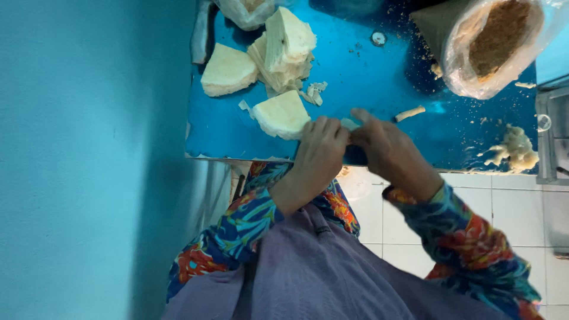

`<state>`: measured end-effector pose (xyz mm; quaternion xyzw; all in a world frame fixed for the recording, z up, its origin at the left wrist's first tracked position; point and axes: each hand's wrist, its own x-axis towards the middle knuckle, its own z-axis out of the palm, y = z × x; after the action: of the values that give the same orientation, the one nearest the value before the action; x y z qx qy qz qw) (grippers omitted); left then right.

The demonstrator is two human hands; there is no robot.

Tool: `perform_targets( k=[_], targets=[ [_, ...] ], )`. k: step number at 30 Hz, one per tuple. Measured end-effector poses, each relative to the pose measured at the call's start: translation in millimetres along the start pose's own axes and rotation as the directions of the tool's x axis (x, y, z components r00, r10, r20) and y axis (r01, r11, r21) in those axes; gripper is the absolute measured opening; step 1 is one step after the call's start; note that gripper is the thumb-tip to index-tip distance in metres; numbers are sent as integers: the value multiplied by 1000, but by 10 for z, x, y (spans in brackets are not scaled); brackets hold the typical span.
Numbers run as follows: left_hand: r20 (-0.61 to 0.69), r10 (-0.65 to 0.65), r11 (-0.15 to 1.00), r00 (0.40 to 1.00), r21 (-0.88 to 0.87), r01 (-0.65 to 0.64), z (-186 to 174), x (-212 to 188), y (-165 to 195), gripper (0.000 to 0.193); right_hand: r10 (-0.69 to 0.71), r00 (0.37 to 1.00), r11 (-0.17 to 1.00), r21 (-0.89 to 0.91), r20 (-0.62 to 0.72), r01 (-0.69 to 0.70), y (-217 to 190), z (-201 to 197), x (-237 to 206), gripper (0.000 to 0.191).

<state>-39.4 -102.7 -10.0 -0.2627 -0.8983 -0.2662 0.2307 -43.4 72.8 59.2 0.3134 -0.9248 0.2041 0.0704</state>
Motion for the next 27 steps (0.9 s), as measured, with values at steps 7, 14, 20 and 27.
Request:
perform_targets(
  k=[7,14,20,27],
  targets=[
    [92,37,996,995,-83,-30,-47,64,-140,20,83,975,898,409,207,-163,190,-57,167,66],
    [2,180,973,984,146,-178,-153,-123,-65,18,-101,994,995,-19,-33,100,75,98,-116,55],
    [81,69,997,994,26,-72,-129,40,-98,12,-81,997,994,78,11,80,117,47,47,57],
    [105,77,996,991,33,-81,-153,72,-104,22,47,989,949,303,139,-87,76,-90,122,67]
  ],
)
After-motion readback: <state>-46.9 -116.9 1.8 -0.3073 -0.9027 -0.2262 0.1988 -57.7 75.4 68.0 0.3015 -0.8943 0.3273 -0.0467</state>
